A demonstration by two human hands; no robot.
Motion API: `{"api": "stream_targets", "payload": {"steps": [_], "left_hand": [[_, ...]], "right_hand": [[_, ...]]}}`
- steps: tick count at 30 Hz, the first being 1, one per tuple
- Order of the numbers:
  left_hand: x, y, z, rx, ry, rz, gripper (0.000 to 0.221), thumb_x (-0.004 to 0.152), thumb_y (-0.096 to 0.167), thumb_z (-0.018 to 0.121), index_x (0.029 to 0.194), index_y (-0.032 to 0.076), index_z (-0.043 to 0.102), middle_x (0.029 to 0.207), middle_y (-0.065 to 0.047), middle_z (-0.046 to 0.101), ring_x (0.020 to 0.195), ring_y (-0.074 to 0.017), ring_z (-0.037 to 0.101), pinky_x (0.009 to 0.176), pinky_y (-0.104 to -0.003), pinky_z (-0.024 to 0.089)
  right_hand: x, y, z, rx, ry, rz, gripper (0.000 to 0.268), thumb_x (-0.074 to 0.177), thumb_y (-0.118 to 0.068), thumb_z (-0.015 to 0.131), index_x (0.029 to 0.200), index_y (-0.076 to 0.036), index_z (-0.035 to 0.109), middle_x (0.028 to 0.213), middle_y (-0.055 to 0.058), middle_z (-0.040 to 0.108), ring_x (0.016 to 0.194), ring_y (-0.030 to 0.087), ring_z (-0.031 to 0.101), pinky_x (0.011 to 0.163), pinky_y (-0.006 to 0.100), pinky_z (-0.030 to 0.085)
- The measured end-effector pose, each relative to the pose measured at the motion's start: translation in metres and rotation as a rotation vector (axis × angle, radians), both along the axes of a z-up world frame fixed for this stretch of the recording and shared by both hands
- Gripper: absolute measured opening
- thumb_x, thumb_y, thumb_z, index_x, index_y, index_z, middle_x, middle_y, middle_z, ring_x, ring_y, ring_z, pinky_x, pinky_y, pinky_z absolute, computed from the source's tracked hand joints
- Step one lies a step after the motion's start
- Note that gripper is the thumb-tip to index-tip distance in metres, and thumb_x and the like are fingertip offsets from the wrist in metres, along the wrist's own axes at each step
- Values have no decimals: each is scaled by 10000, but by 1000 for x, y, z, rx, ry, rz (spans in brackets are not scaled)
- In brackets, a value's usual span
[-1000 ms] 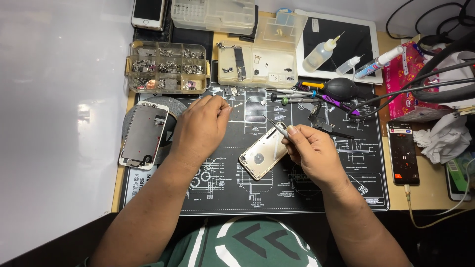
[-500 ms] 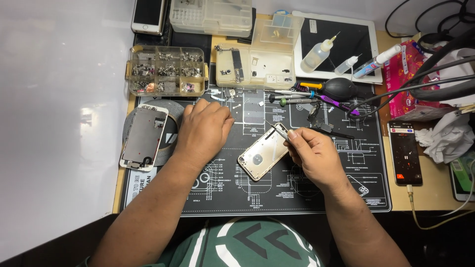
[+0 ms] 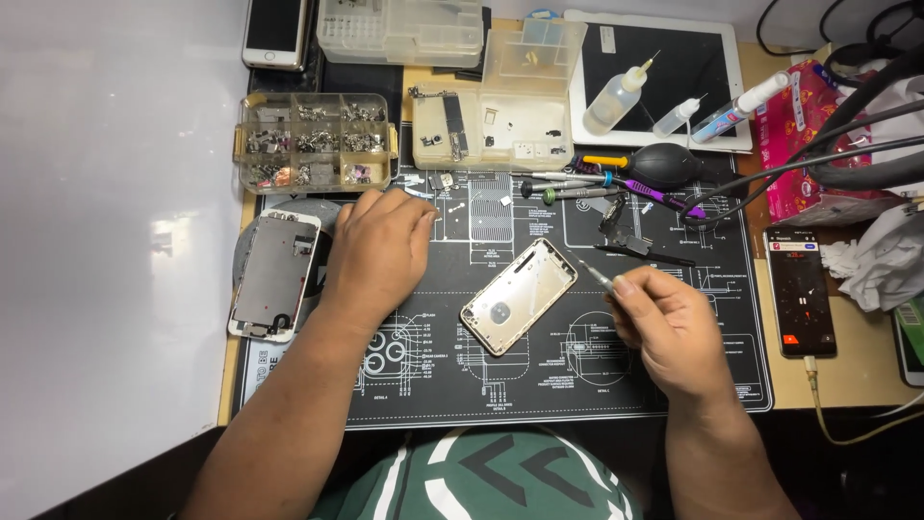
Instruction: A person is disassembling a mobile phone, removing the screen and inspecting internal components like the logic board and flex cables on a repair mat.
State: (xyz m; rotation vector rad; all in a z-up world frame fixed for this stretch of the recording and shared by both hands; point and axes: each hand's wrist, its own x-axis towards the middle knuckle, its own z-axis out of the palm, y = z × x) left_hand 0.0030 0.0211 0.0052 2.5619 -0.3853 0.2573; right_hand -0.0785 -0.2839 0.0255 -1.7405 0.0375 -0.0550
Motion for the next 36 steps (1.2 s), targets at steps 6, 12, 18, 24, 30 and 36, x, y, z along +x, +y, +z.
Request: {"api": "stream_targets", "payload": {"steps": [6, 12, 18, 24, 30, 36], "left_hand": [[-8, -7, 18, -169, 23, -170, 174, 962, 277, 657, 940, 124, 737, 777, -96, 661, 818, -313, 665, 717, -419, 518], [-30, -28, 32, -103, 195, -419, 617, 729, 499, 832, 1068, 18, 647, 893, -213, 687, 864, -417, 693, 703, -498, 563], [-49, -49, 8, 129, -7, -424, 920, 624, 610, 861, 1205, -27, 540, 909, -152, 594, 830, -348, 638, 654, -421, 542], [-40, -41, 17, 176, -112, -415, 797, 746, 492, 747, 1261, -75, 525, 830, -154, 592, 734, -329, 643, 560, -397, 553], [-27, -5, 54, -149, 397, -519, 961, 672, 267, 782, 1467, -43, 338, 1024, -314, 700, 917, -517, 712, 749, -558, 586], [-17, -6, 58, -97, 676, -429, 961, 727, 348, 821, 1484, 214, 245, 1322, -185, 631, 1190, -300, 682, 764, -446, 589]], "right_hand": [[-21, -29, -6, -512, -49, -269, 161, 1030, -117, 681, 916, -12, 726, 480, 72, 526, 451, 132, 411, 461, 282, 383], [-32, -41, -31, -841, -123, -378, 132, 1000, -127, 787, 935, -28, 729, 643, 135, 639, 594, 275, 604, 576, 360, 478], [-28, -32, -31, -879, -160, -284, 151, 967, -155, 790, 906, -40, 714, 703, 123, 669, 656, 306, 652, 610, 385, 519], [-20, -28, -33, -918, -177, -235, 159, 953, -179, 799, 897, -56, 715, 721, 102, 670, 695, 308, 669, 644, 390, 537], [-23, -34, -39, -940, -198, -209, 156, 963, -179, 808, 907, -69, 712, 727, 92, 652, 706, 320, 663, 660, 394, 531], [-27, -35, -45, -975, -179, -197, 128, 980, -186, 763, 959, -76, 703, 913, 36, 654, 802, 178, 618, 762, 321, 503]]}}
